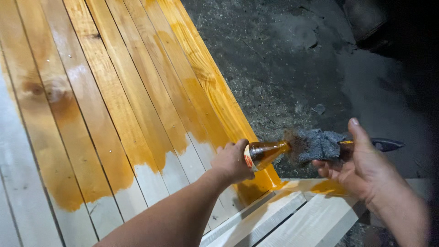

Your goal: The person applies a liquid from a bottle onto a wooden surface and spreads it using a brush and a sponge. They repeat these actions across different sections of the wooden planks.

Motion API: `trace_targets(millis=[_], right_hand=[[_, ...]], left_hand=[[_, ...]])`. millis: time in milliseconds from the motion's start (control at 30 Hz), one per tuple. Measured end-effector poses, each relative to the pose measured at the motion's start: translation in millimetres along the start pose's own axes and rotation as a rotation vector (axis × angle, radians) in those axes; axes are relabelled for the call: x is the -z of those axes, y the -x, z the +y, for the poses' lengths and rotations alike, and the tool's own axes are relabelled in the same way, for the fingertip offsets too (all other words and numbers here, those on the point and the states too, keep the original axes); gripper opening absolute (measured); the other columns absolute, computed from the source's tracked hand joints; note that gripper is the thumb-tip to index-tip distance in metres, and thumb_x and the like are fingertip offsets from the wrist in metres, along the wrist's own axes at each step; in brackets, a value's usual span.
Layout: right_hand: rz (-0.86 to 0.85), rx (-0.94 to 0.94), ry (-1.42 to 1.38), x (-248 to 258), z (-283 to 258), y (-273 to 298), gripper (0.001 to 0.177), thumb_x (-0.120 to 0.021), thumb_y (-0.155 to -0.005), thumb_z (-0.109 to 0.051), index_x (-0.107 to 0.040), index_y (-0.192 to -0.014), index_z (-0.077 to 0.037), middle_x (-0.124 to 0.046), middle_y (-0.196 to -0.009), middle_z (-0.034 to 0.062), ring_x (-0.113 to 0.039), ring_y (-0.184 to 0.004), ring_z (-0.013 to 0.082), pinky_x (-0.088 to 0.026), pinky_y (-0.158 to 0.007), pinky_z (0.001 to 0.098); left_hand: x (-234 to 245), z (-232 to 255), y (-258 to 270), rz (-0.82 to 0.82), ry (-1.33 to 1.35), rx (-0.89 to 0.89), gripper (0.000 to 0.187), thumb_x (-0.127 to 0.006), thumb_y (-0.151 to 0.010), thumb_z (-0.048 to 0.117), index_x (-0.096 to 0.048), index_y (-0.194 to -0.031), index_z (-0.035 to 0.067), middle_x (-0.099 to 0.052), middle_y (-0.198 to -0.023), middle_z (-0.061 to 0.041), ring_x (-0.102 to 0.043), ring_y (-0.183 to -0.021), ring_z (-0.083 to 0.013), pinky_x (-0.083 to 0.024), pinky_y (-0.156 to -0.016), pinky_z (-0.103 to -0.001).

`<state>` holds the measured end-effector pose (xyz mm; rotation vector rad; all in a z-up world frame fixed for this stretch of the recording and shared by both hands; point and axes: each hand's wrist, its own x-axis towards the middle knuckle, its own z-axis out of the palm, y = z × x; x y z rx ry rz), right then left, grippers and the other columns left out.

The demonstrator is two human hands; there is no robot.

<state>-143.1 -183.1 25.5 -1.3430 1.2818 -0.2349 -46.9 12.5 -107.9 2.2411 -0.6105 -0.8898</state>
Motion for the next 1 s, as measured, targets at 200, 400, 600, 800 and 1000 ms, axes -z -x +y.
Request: trace_targets(millis=[200, 400, 600, 800, 1000], right_hand=[[0.013, 0.142, 0.387, 22, -9, -25, 0.048, -0.062, -0.096, -0.041, -0.067, -0.131, -0.009, -0.066, -0.112, 0.0239, -0.065, -0.088, 0.0297, -0.058, -0.078, 0.0411], [-0.450, 0.274, 1.440, 65, -17, -94, 0.035, -0.081, -0.086, -0.033, -0.080, -0.116, -0.016, -0.075, -0.110, 0.0140, -0.073, -0.096, 0.0278, -0.063, -0.090, 0.0446], [-0.396, 0.098, 1.710, 9, 35, -102, 0.031, -0.082, -0.084, -0.040, -0.082, -0.112, -0.027, -0.067, -0.127, 0.0081, -0.065, -0.120, 0.0253, -0.057, -0.107, 0.0437], [-0.495, -0.108, 1.559, 41, 8, -133, 0.029, -0.077, -0.089, -0.026, -0.080, -0.117, -0.021, -0.078, -0.115, 0.0081, -0.069, -0.108, 0.0244, -0.065, -0.102, 0.0420], [-0.640, -0.024, 1.384, 71, 2, -154, 0.028, -0.080, -0.083, -0.019, -0.077, -0.110, -0.012, -0.073, -0.114, 0.0129, -0.068, -0.101, 0.0227, -0.063, -0.094, 0.0385]], left_hand=[[-20, -4, -6, -0.012, 0.301, 0.060, 0.097, -0.091, -0.067, 0.028, -0.044, -0.151, 0.025, -0.059, -0.131, -0.013, -0.058, -0.125, -0.0316, -0.048, -0.111, -0.041], [-18, -19, -14, 0.001, 0.285, 0.110, 0.100, -0.091, -0.069, 0.028, -0.037, -0.154, 0.025, -0.055, -0.132, -0.014, -0.056, -0.126, -0.0311, -0.049, -0.110, -0.042], [-20, -31, -17, 0.055, 0.247, 0.122, 0.103, -0.093, -0.066, 0.029, -0.039, -0.154, 0.022, -0.058, -0.132, -0.015, -0.055, -0.127, -0.0324, -0.049, -0.112, -0.041], [-15, -40, -15, 0.045, 0.190, 0.119, 0.102, -0.093, -0.068, 0.032, -0.039, -0.154, 0.026, -0.056, -0.136, -0.013, -0.051, -0.129, -0.0333, -0.045, -0.112, -0.044], [-20, -40, -19, 0.026, 0.230, 0.160, 0.102, -0.092, -0.068, 0.031, -0.038, -0.154, 0.029, -0.057, -0.135, -0.012, -0.050, -0.129, -0.0332, -0.047, -0.111, -0.042]])
